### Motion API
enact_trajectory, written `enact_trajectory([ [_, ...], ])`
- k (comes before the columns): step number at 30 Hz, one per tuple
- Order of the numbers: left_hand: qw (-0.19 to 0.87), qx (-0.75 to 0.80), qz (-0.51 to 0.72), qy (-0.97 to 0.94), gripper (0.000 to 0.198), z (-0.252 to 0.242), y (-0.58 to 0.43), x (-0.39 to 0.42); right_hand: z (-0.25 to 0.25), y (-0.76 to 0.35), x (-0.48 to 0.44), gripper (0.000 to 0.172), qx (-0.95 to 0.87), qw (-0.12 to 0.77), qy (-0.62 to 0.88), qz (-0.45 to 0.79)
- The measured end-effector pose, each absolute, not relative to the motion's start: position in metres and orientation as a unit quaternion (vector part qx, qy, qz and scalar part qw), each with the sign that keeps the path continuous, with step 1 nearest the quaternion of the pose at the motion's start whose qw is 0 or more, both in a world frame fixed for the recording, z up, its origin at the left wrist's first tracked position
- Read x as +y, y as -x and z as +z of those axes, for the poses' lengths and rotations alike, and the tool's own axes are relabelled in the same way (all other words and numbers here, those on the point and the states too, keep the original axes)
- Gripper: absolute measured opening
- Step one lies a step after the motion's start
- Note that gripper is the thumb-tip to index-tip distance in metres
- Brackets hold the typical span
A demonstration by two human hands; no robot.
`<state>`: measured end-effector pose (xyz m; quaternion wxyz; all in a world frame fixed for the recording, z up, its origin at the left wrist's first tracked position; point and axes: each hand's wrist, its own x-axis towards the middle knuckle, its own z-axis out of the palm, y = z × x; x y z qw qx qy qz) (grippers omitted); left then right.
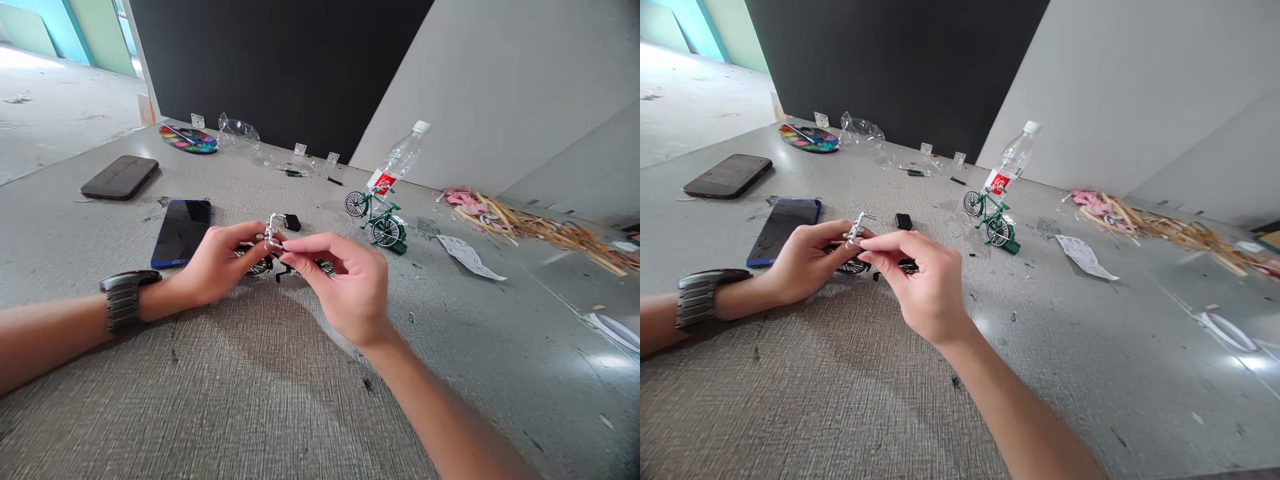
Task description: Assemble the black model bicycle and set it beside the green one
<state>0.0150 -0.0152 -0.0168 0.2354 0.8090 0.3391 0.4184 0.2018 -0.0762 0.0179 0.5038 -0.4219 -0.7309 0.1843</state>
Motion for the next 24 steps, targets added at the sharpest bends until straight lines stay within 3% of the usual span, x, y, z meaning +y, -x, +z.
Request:
enact_trajectory([
  [5, 0.196, 0.329, 0.409, -0.828, 0.025, -0.016, -0.014, -0.018, 0.025, -0.213, -0.075, 0.033, -0.827, 0.404, 0.378, 0.097],
  [11, 0.234, 0.294, 0.393, -0.839, 0.024, -0.014, -0.014, -0.020, 0.042, -0.223, -0.078, 0.038, -0.885, 0.292, 0.350, 0.098],
  [24, 0.196, 0.273, 0.409, -0.849, 0.022, -0.016, -0.014, -0.020, 0.038, -0.217, -0.081, 0.029, -0.884, 0.310, 0.348, 0.024],
])
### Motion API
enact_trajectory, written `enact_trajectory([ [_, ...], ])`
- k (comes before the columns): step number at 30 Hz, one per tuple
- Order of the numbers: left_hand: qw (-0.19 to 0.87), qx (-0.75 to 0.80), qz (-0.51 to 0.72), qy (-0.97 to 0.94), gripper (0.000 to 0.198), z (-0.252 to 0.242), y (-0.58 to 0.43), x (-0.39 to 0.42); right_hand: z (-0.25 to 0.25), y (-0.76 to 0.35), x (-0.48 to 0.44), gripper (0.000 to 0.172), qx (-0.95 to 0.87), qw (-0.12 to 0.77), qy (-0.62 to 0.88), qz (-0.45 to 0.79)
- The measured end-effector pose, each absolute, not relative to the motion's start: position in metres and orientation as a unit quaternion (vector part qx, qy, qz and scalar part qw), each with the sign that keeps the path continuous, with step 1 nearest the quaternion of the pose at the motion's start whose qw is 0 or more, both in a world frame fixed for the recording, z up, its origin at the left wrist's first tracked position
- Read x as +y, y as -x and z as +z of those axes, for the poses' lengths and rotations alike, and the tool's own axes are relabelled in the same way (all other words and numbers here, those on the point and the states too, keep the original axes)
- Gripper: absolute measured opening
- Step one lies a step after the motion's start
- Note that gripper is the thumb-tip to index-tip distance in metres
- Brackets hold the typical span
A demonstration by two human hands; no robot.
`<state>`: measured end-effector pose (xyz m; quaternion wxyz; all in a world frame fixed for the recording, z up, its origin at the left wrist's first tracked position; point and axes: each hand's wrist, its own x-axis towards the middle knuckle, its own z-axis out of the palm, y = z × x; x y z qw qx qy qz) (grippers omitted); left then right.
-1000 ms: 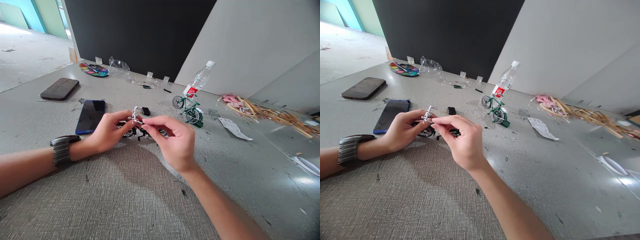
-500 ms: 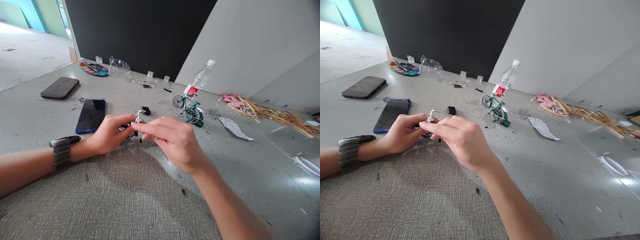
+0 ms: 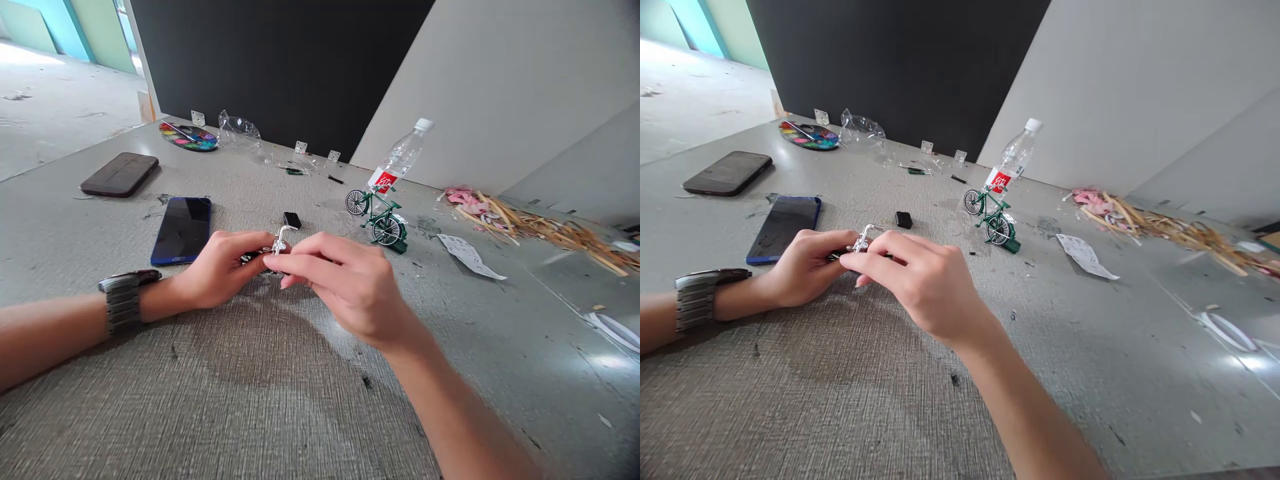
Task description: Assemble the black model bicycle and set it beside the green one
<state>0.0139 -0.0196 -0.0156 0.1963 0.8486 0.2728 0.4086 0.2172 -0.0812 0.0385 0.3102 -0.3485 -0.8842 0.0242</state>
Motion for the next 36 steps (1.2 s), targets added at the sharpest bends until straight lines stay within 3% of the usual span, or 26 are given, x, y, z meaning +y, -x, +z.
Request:
enact_trajectory([
  [6, 0.258, 0.319, 0.397, -0.821, 0.024, -0.013, -0.015, -0.019, 0.048, -0.271, -0.059, 0.024, -0.747, 0.427, 0.503, -0.083],
  [8, 0.263, 0.328, 0.395, -0.817, 0.025, -0.013, -0.015, -0.018, 0.041, -0.298, -0.047, 0.020, -0.732, 0.348, 0.580, -0.082],
  [10, 0.261, 0.328, 0.390, -0.820, 0.025, -0.013, -0.015, -0.018, 0.029, -0.319, -0.036, 0.017, -0.746, 0.204, 0.634, -0.016],
  [12, 0.257, 0.328, 0.388, -0.822, 0.026, -0.014, -0.015, -0.018, 0.016, -0.332, -0.027, 0.016, -0.745, 0.139, 0.652, 0.012],
  [17, 0.259, 0.325, 0.391, -0.821, 0.026, -0.015, -0.014, -0.018, -0.001, -0.339, -0.018, 0.006, -0.715, 0.100, 0.688, 0.077],
  [26, 0.258, 0.309, 0.391, -0.828, 0.025, -0.012, -0.015, -0.018, -0.005, -0.331, -0.017, 0.019, -0.736, 0.082, 0.670, 0.045],
  [36, 0.259, 0.303, 0.392, -0.829, 0.023, -0.013, -0.015, -0.018, -0.003, -0.335, -0.020, 0.010, -0.705, 0.068, 0.699, 0.100],
])
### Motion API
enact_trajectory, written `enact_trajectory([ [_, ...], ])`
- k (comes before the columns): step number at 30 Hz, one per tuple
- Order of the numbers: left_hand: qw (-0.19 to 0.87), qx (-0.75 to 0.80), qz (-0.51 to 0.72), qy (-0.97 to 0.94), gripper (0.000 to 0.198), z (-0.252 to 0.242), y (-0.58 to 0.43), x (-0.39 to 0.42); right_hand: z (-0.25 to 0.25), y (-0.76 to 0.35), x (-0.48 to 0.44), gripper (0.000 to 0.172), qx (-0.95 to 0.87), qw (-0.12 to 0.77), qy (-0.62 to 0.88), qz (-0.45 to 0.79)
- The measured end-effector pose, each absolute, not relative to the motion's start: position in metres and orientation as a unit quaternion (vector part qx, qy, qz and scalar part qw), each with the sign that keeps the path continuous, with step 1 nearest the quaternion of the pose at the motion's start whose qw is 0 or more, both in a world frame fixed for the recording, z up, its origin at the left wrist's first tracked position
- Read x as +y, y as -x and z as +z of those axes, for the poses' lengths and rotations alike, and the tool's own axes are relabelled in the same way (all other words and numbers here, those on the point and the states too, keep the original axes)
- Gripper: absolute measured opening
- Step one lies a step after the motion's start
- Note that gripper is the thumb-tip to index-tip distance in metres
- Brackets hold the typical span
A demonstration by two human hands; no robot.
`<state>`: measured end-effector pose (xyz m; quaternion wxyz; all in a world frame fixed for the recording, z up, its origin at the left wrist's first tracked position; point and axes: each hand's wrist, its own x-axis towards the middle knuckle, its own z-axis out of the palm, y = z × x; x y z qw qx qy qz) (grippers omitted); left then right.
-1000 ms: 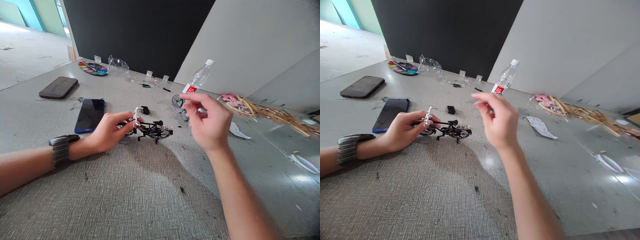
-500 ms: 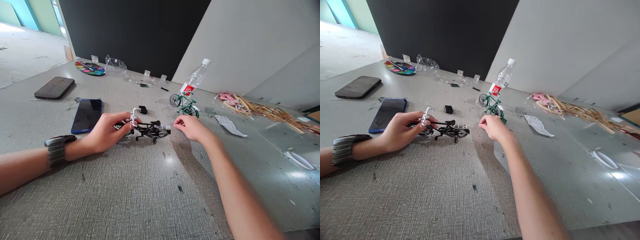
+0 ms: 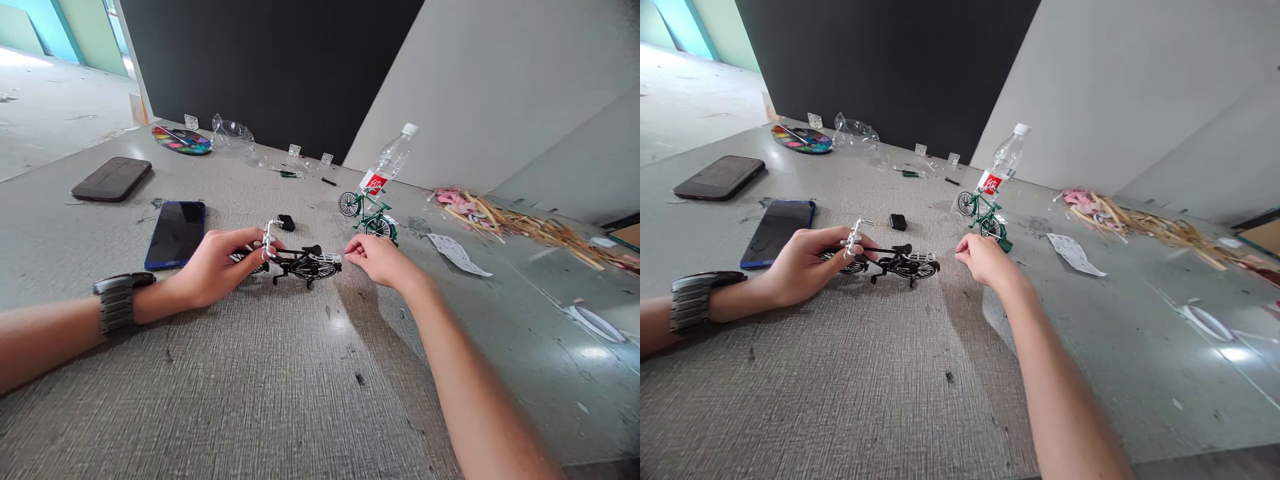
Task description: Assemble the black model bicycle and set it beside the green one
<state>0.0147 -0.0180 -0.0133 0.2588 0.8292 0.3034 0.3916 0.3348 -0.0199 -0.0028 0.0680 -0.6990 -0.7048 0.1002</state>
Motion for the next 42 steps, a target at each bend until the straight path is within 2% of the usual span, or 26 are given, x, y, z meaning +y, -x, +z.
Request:
enact_trajectory([
  [23, 0.254, 0.294, 0.395, -0.832, 0.021, -0.014, -0.015, -0.018, -0.004, -0.327, -0.018, 0.013, -0.707, 0.085, 0.698, 0.073],
  [30, 0.254, 0.291, 0.395, -0.833, 0.022, -0.014, -0.015, -0.018, 0.004, -0.311, -0.022, 0.016, -0.730, 0.150, 0.665, 0.046],
  [37, 0.253, 0.287, 0.396, -0.835, 0.021, -0.014, -0.015, -0.018, -0.002, -0.306, -0.020, 0.020, -0.750, 0.116, 0.648, 0.066],
  [39, 0.255, 0.286, 0.396, -0.835, 0.021, -0.014, -0.015, -0.018, -0.001, -0.306, -0.019, 0.021, -0.752, 0.145, 0.641, 0.048],
  [42, 0.257, 0.283, 0.398, -0.834, 0.021, -0.014, -0.015, -0.017, 0.007, -0.298, -0.022, 0.019, -0.746, 0.253, 0.616, 0.027],
])
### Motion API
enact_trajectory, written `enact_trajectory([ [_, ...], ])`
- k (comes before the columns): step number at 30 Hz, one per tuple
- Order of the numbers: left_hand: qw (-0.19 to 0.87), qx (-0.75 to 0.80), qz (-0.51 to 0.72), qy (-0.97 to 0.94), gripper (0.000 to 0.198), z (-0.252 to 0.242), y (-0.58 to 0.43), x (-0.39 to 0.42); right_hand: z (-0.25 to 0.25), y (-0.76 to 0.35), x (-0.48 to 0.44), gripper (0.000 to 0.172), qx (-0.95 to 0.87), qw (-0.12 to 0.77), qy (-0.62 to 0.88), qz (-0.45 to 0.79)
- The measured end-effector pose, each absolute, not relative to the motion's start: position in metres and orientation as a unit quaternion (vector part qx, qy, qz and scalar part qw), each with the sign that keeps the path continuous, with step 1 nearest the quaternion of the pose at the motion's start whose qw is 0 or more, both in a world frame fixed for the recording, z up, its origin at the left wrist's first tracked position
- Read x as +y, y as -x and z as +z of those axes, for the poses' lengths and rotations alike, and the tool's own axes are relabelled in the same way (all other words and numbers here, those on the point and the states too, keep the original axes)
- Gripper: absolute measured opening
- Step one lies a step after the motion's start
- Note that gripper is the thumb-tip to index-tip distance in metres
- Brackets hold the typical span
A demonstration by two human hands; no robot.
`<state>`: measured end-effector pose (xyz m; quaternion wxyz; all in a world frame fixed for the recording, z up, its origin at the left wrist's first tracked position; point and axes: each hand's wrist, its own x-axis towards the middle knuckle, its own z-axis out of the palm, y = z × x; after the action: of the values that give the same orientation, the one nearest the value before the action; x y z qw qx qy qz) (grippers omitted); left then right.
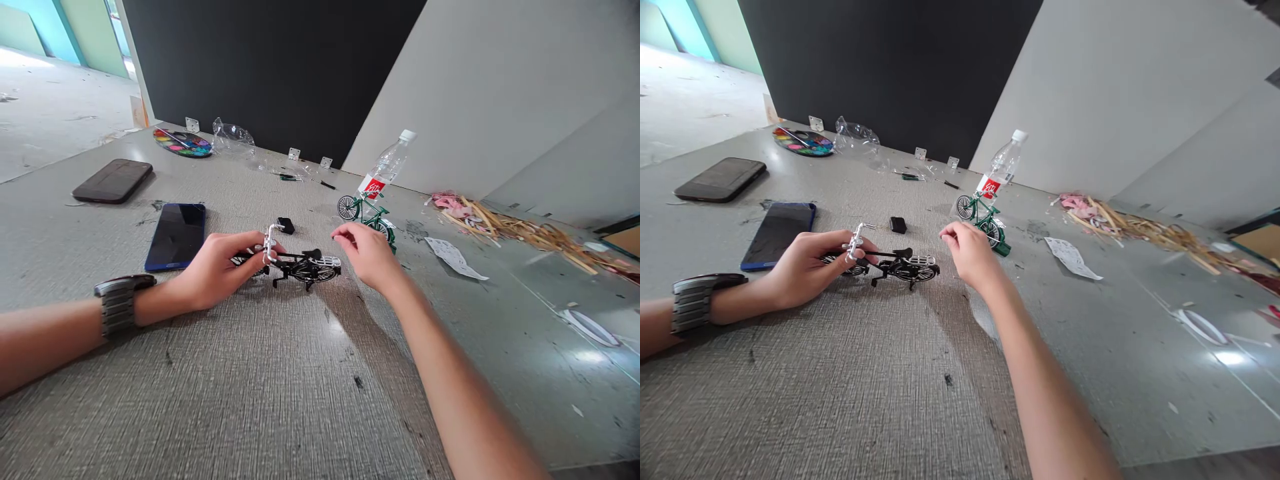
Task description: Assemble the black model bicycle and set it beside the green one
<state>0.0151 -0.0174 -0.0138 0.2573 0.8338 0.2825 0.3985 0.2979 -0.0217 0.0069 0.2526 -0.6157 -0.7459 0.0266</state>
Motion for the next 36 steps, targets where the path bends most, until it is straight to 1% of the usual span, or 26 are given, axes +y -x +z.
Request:
enact_trajectory([
  [4, 0.252, 0.269, 0.398, -0.840, 0.021, -0.015, -0.016, -0.017, 0.023, -0.263, -0.039, 0.015, -0.721, 0.450, 0.521, 0.080],
  [5, 0.251, 0.267, 0.398, -0.841, 0.021, -0.015, -0.016, -0.017, 0.026, -0.253, -0.045, 0.014, -0.717, 0.481, 0.495, 0.103],
  [7, 0.248, 0.260, 0.397, -0.844, 0.021, -0.014, -0.016, -0.018, 0.030, -0.233, -0.054, 0.012, -0.714, 0.505, 0.461, 0.148],
  [10, 0.250, 0.245, 0.397, -0.849, 0.022, -0.014, -0.016, -0.020, 0.028, -0.216, -0.061, 0.011, -0.711, 0.504, 0.459, 0.173],
  [16, 0.243, 0.233, 0.400, -0.852, 0.022, -0.014, -0.016, -0.021, 0.023, -0.211, -0.063, 0.011, -0.700, 0.507, 0.469, 0.181],
  [24, 0.244, 0.224, 0.398, -0.856, 0.022, -0.013, -0.015, -0.022, 0.025, -0.209, -0.065, 0.013, -0.710, 0.494, 0.486, 0.125],
  [27, 0.237, 0.224, 0.396, -0.858, 0.022, -0.014, -0.015, -0.022, 0.026, -0.210, -0.066, 0.015, -0.738, 0.471, 0.478, 0.073],
  [31, 0.200, 0.217, 0.407, -0.864, 0.020, -0.015, -0.015, -0.021, 0.029, -0.204, -0.071, 0.018, -0.762, 0.456, 0.459, -0.011],
  [34, 0.143, 0.209, 0.427, -0.868, 0.018, -0.016, -0.016, -0.023, 0.032, -0.197, -0.076, 0.016, -0.759, 0.452, 0.468, -0.011],
  [36, 0.112, 0.200, 0.433, -0.872, 0.019, -0.017, -0.017, -0.025, 0.034, -0.192, -0.079, 0.018, -0.755, 0.447, 0.480, -0.004],
])
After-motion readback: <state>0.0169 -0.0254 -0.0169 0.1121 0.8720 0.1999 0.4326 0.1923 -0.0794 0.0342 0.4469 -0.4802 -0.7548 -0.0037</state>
